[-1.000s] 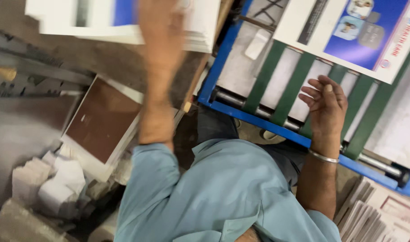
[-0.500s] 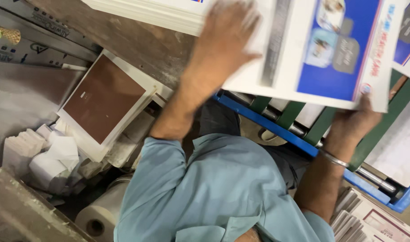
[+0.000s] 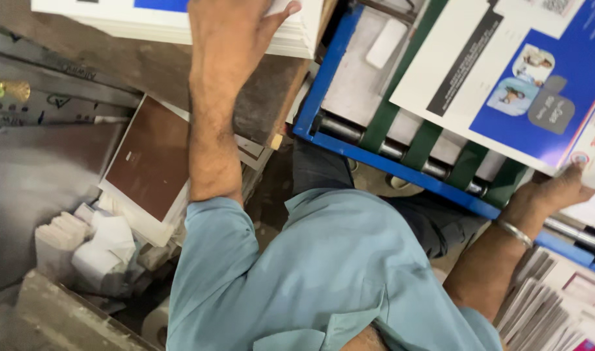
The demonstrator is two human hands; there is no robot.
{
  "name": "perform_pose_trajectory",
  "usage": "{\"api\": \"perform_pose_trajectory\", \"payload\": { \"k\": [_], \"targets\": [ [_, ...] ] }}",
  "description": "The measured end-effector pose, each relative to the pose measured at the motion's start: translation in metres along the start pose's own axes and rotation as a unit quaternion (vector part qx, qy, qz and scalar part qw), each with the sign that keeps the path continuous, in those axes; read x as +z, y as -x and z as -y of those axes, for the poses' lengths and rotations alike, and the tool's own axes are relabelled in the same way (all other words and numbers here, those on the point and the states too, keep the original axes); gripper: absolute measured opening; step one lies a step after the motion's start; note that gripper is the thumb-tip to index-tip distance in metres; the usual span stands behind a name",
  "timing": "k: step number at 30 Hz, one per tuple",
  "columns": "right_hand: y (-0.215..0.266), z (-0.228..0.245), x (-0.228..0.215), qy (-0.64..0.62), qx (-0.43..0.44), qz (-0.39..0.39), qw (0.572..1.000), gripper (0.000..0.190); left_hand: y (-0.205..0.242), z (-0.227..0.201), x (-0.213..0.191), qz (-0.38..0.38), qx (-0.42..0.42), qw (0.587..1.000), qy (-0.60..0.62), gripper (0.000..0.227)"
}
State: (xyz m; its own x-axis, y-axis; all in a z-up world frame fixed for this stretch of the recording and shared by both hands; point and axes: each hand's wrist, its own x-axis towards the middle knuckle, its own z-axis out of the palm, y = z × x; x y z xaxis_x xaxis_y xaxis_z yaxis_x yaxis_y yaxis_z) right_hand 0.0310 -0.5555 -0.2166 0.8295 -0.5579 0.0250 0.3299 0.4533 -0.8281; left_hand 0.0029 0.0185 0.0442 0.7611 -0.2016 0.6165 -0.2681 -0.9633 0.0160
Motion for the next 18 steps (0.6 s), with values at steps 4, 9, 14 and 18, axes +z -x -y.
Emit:
{"api": "perform_pose_trajectory", "payload": {
  "k": [4,9,14,18],
  "targets": [
    [0.001,-0.006,-0.018,0.03,0.01,-0.058,0.998,0.032,0.012,0.0,0.005,-0.008,-0.002,1.0,0.022,0.037],
    [0.017,-0.011,-0.041,0.06,0.02,-0.041,0.997,0.034,0.033,-0.004,0.04,-0.071,0.004,0.997,-0.008,0.053],
    [0.047,-0.008,-0.052,0.079,0.017,-0.085,0.993,0.033,0.05,0.0,0.079,-0.139,-0.037,0.981,-0.129,0.047],
    [0.082,0.004,-0.051,0.121,0.001,-0.002,0.993,0.036,0.061,0.006,0.089,-0.147,-0.074,0.978,-0.124,0.057]
  ]
}}
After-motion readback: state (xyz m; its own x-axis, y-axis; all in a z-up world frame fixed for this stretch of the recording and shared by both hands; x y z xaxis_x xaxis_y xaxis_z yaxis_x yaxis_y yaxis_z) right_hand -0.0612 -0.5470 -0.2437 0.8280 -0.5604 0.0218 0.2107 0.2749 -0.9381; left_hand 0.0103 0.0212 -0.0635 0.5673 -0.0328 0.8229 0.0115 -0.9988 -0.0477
